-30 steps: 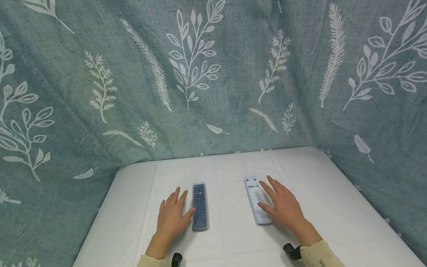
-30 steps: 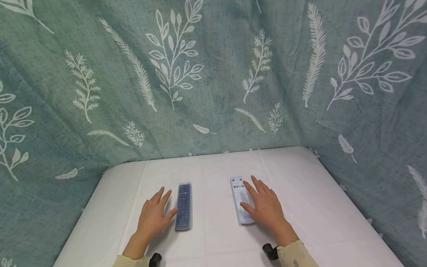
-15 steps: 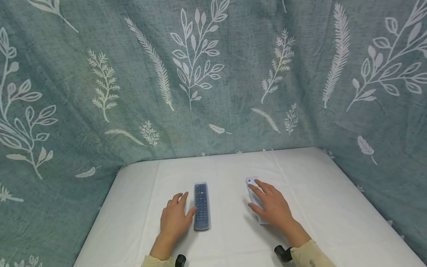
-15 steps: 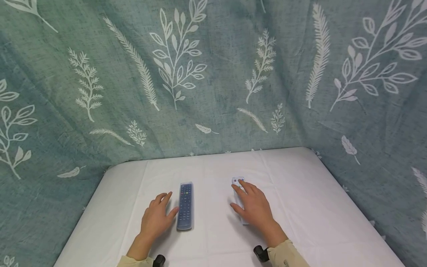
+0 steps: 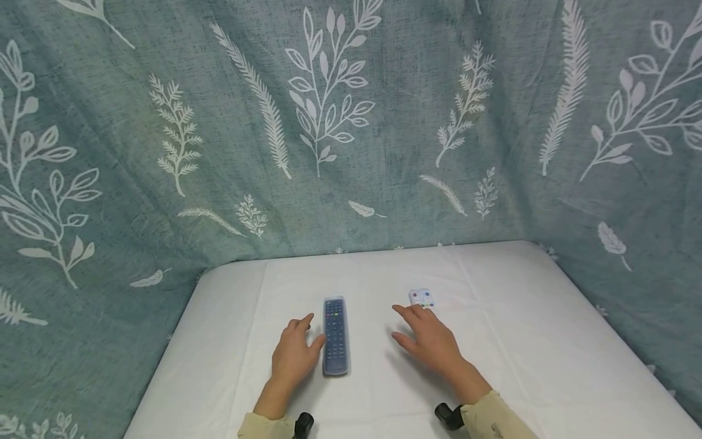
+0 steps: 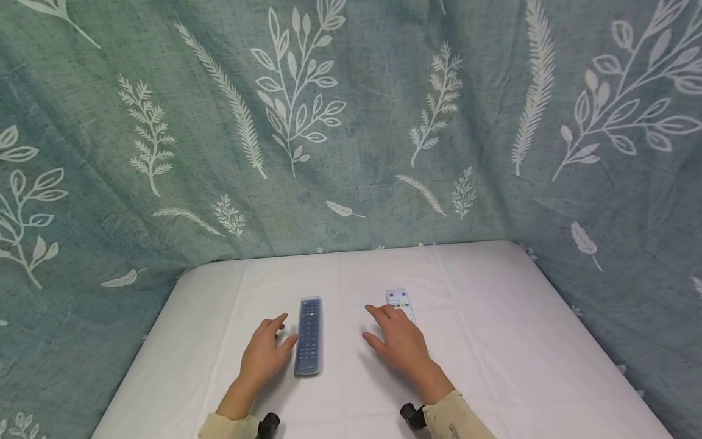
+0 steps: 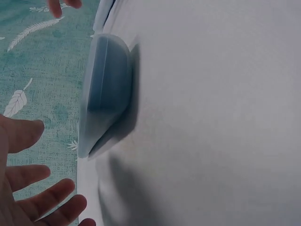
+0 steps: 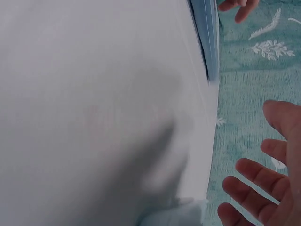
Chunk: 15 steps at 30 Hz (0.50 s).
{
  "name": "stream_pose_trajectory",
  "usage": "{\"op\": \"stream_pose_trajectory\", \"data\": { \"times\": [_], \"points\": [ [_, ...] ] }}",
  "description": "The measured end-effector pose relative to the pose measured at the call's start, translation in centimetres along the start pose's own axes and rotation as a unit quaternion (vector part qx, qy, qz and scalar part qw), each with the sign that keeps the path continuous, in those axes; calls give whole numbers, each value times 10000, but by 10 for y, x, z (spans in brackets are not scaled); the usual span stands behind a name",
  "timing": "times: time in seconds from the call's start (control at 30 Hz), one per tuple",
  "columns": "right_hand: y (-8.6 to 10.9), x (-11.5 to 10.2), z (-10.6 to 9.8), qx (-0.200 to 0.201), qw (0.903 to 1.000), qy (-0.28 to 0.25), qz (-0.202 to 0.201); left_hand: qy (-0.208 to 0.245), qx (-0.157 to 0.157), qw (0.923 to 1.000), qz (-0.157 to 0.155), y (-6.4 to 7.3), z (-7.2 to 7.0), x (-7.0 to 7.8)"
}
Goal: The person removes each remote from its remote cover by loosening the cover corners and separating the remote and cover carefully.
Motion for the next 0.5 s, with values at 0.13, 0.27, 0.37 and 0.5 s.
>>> {"op": "stream_pose_trajectory", "data": {
  "times": [0.13, 0.27, 0.37, 0.5],
  "points": [
    [-7, -7, 12, -275, 9977, -510, 365, 547, -79, 9983, -166, -5, 4, 2],
    [-16, -14, 22, -389, 9899, -1184, 683, 1246, -41, 9917, -318, -10, 7, 4],
    [-23, -17, 31, -418, 9850, -1443, 844, 1529, -104, 9875, -377, -11, 10, 5],
    [-27, -20, 44, -534, 9822, -1518, 972, 1849, -269, 9812, -488, -11, 14, 7]
  ]
}}
Point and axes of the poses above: each hand's wrist, its own y-axis away from the middle knuckle, its own z-axis out of the palm, x = y × z, the point moved 4 cm from there along -y, towards the middle knuckle, and after that the axes turned 13 degrees about -y, right-handed, at the moved point
